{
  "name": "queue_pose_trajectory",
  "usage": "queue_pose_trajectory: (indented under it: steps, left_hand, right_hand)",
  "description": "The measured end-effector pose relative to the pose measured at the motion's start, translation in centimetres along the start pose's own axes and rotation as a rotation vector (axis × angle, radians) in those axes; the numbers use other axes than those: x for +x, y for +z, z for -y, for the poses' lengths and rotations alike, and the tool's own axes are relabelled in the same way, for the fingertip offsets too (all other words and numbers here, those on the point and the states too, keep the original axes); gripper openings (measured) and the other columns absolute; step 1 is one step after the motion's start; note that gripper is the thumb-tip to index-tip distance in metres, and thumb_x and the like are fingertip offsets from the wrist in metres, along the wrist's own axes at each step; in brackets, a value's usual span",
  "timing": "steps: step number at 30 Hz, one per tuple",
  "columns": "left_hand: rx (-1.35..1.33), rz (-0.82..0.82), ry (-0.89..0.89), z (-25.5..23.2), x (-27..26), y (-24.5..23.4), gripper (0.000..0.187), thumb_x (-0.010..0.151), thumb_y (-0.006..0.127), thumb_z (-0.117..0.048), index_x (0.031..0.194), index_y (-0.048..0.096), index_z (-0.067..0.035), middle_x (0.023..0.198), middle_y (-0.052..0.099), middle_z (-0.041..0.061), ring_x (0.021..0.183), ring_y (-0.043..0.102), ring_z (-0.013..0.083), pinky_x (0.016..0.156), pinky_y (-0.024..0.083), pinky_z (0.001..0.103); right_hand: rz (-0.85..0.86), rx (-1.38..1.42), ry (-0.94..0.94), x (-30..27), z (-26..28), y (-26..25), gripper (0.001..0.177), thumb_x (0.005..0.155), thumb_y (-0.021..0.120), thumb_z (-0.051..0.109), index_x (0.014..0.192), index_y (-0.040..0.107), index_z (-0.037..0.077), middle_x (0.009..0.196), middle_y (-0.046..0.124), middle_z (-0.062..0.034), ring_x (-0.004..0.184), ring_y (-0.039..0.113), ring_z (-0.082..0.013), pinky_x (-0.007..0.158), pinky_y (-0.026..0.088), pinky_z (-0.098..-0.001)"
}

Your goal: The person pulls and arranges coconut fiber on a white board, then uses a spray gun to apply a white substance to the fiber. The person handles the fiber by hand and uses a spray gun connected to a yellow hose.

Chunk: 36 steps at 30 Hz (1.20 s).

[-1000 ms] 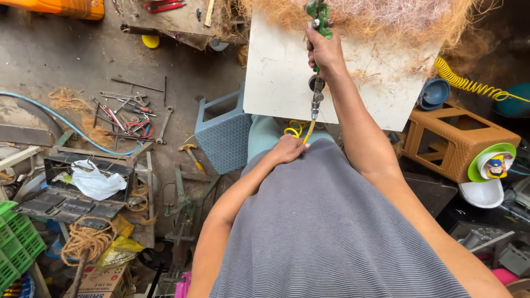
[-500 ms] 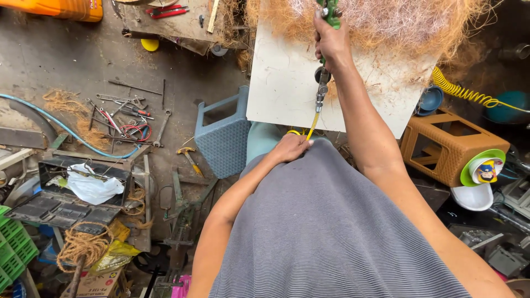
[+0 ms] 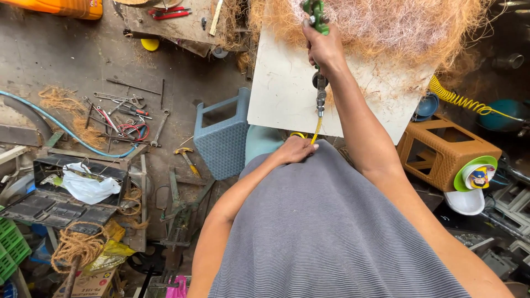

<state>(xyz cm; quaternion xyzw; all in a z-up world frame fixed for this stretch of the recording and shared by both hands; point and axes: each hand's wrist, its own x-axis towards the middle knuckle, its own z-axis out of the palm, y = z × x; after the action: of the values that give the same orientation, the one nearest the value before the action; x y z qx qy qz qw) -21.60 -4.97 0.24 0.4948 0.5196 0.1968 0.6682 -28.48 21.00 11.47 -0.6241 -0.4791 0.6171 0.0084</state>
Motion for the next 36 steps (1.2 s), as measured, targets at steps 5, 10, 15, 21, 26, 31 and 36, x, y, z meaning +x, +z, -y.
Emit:
queue_pose_trajectory:
  steps: [5, 10, 15, 21, 26, 31, 36]
  left_hand:
    - [-0.063, -0.044, -0.026, -0.8, -0.4, -1.6, 0.048, 0.101, 0.033, -0.052, 0.072, 0.043, -0.015, 0.066, 0.052, 0.001, 0.062, 0.05, 0.019, 0.064, 0.034, 0.037]
    - [-0.172, -0.029, -0.089, -2.1, -0.2, -3.1, 0.045, 0.098, 0.035, -0.055, 0.08, 0.047, -0.016, 0.085, 0.072, 0.0, 0.075, 0.063, 0.016, 0.069, 0.041, 0.034]
    - [-0.17, 0.02, -0.139, -2.6, 0.2, -3.6, 0.044, 0.097, 0.036, -0.055, 0.085, 0.048, -0.015, 0.092, 0.073, 0.002, 0.081, 0.064, 0.0196, 0.07, 0.042, 0.035]
    - [-0.104, 0.045, -0.141, -2.1, 1.1, -2.9, 0.049, 0.096, 0.034, -0.062, 0.083, 0.04, -0.015, 0.073, 0.05, 0.001, 0.066, 0.043, 0.0175, 0.063, 0.032, 0.036]
    - [-0.099, 0.07, -0.158, -2.6, 1.2, -3.3, 0.049, 0.095, 0.036, -0.063, 0.086, 0.042, -0.015, 0.078, 0.051, 0.002, 0.07, 0.043, 0.0168, 0.065, 0.033, 0.035]
    - [-0.1, 0.069, -0.137, -2.9, 1.4, -3.7, 0.05, 0.096, 0.035, -0.062, 0.085, 0.043, -0.014, 0.079, 0.051, 0.002, 0.07, 0.043, 0.0167, 0.066, 0.034, 0.035]
    - [-0.072, 0.126, -0.141, -3.0, 1.3, -3.7, 0.057, 0.094, 0.034, -0.063, 0.097, 0.056, -0.011, 0.094, 0.064, 0.008, 0.081, 0.057, 0.0222, 0.071, 0.04, 0.036]
  right_hand:
    - [-0.054, 0.018, -0.014, 1.2, 1.3, -0.4, 0.029, 0.103, 0.059, 0.034, 0.085, 0.054, 0.013, 0.07, 0.052, 0.0049, 0.046, 0.041, -0.0045, 0.04, 0.042, -0.0205]
    - [-0.117, 0.078, -0.038, 2.3, 2.7, -0.9, 0.023, 0.101, 0.06, 0.032, 0.094, 0.053, 0.011, 0.075, 0.056, 0.0039, 0.046, 0.043, -0.0034, 0.038, 0.041, -0.0191]
    - [-0.166, 0.032, -0.043, 2.4, 3.0, -1.7, 0.023, 0.102, 0.06, 0.03, 0.088, 0.055, 0.012, 0.07, 0.056, 0.0052, 0.046, 0.044, -0.0035, 0.04, 0.042, -0.0193]
    - [-0.228, 0.146, -0.02, 3.1, 1.6, -4.2, 0.02, 0.101, 0.059, 0.03, 0.097, 0.055, 0.011, 0.075, 0.056, 0.0044, 0.05, 0.046, -0.0041, 0.042, 0.043, -0.0188]
    - [-0.217, 0.171, -0.015, 2.4, 2.0, -4.5, 0.024, 0.1, 0.061, 0.035, 0.093, 0.055, 0.012, 0.072, 0.056, 0.0044, 0.049, 0.047, -0.0046, 0.041, 0.043, -0.0198]
    - [-0.059, 0.118, -0.023, 1.5, 3.5, -3.0, 0.022, 0.104, 0.057, 0.03, 0.09, 0.054, 0.014, 0.074, 0.055, 0.004, 0.051, 0.047, -0.0047, 0.043, 0.042, -0.0199]
    - [-0.081, 0.016, 0.016, 0.8, 3.3, -2.3, 0.021, 0.104, 0.054, 0.033, 0.095, 0.055, 0.015, 0.075, 0.055, 0.0059, 0.051, 0.046, -0.0035, 0.044, 0.043, -0.0192]
